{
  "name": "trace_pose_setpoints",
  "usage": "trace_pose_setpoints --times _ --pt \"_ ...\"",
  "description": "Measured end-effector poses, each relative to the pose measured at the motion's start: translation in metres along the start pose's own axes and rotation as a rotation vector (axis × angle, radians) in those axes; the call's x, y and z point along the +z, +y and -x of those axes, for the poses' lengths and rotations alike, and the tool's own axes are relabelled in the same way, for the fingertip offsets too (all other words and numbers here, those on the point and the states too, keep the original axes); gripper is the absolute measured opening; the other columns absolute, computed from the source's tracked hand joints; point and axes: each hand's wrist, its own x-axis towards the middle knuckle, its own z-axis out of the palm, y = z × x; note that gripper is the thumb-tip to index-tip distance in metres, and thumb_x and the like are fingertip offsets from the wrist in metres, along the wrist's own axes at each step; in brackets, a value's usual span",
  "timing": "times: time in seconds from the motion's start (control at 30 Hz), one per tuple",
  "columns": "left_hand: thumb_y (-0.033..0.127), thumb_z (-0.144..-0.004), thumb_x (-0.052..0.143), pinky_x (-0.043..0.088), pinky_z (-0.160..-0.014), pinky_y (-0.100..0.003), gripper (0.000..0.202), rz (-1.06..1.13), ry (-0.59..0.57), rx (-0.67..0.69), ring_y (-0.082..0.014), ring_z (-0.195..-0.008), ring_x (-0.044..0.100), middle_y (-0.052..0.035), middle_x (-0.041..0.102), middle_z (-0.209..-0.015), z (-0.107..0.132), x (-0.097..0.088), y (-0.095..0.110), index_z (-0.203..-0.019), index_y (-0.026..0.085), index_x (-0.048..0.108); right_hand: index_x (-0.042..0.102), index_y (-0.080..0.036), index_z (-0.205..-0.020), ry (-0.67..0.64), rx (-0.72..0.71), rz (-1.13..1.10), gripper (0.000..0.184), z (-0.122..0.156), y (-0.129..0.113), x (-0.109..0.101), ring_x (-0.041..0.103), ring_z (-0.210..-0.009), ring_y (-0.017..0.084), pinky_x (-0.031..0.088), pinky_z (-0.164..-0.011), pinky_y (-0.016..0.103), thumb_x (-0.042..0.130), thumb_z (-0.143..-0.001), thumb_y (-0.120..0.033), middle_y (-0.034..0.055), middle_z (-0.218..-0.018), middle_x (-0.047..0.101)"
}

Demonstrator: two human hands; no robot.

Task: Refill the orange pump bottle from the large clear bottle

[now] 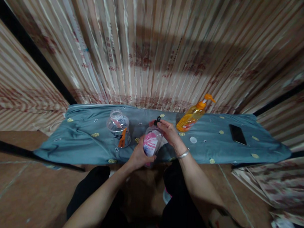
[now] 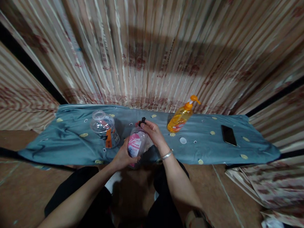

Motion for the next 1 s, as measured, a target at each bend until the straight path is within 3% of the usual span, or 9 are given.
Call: trace_pose_setpoints --times 0.17,0.37,0.5,0.57,0.73,0.9,1.0 --pt "0.030 -0.062 0.089 0.061 -0.102 -0.049 0.103 -0.037 -0.005 -0.025 -0.0348 -0.113 0.077 -0.0113 0.077 -0.124 0.0002 -0.0025 0.0025 -0.153 0.016 0.042 0.083 -0.027 -0.085 0.036 -0.005 0.014 0.057 -0.0030 0.0037 -0.0049 0.079 -0.084 0.021 0.063 -0.083 0.033 0.109 -0.052 -0.066 0.0022 -0.096 0.088" --pt "0.028 -0.061 0.088 0.061 -0.102 -0.046 0.102 -0.037 0.012 -0.022 -0.0340 -0.115 0.076 -0.0098 0.076 -0.124 0.0001 -0.0038 0.0022 -0.152 0.019 0.042 0.086 -0.027 -0.100 -0.049 0.013 -0.008 0.061 -0.0022 0.0024 -0.0030 0.081 -0.103 0.028 0.063 -0.095 0.039 0.102 -0.063 -0.072 0.0068 -0.106 0.088" --pt "0.026 -0.061 0.087 0.060 -0.105 -0.047 0.102 -0.052 0.010 -0.002 -0.0346 -0.119 0.076 -0.0117 0.075 -0.130 0.0014 -0.0053 0.0013 -0.152 0.018 0.042 0.079 -0.028 -0.081 0.027 -0.009 -0.015 0.058 -0.0051 0.0040 -0.0030 0.081 -0.095 0.025 0.064 -0.091 0.037 0.109 -0.050 -0.066 0.0032 -0.100 0.088" --pt "0.027 -0.061 0.088 0.061 -0.104 -0.048 0.101 -0.053 0.008 -0.005 -0.0348 -0.117 0.076 -0.0122 0.075 -0.128 0.0021 -0.0060 0.0000 -0.151 0.017 0.042 0.075 -0.027 -0.075 0.017 0.002 -0.007 0.056 -0.0050 0.0033 -0.0032 0.081 -0.094 0.024 0.064 -0.090 0.036 0.109 -0.052 -0.065 0.0037 -0.102 0.088" --pt "0.028 -0.061 0.090 0.062 -0.104 -0.050 0.100 -0.043 0.026 -0.018 -0.0358 -0.118 0.077 -0.0134 0.075 -0.129 0.0029 -0.0074 -0.0035 -0.149 0.017 0.044 0.085 -0.026 -0.099 -0.058 0.014 -0.013 0.062 -0.0024 0.0013 -0.0014 0.080 -0.108 0.027 0.061 -0.099 0.037 0.103 -0.061 -0.072 0.0070 -0.113 0.088" --pt "0.024 -0.061 0.091 0.062 -0.107 -0.048 0.101 -0.042 0.029 -0.003 -0.0353 -0.122 0.076 -0.0123 0.075 -0.133 0.0042 -0.0084 -0.0049 -0.150 0.019 0.045 0.075 -0.027 -0.076 0.023 0.006 0.020 0.057 -0.0056 0.0051 -0.0037 0.079 -0.091 0.023 0.061 -0.090 0.035 0.109 -0.050 -0.066 0.0034 -0.099 0.088" --pt "0.025 -0.061 0.092 0.062 -0.105 -0.047 0.101 -0.050 0.024 -0.007 -0.0350 -0.120 0.077 -0.0121 0.077 -0.130 0.0049 -0.0096 -0.0045 -0.151 0.018 0.046 0.079 -0.027 -0.079 -0.011 0.024 0.040 0.055 -0.0043 0.0025 -0.0050 0.078 -0.090 0.022 0.061 -0.089 0.034 0.107 -0.055 -0.067 0.0033 -0.100 0.088"
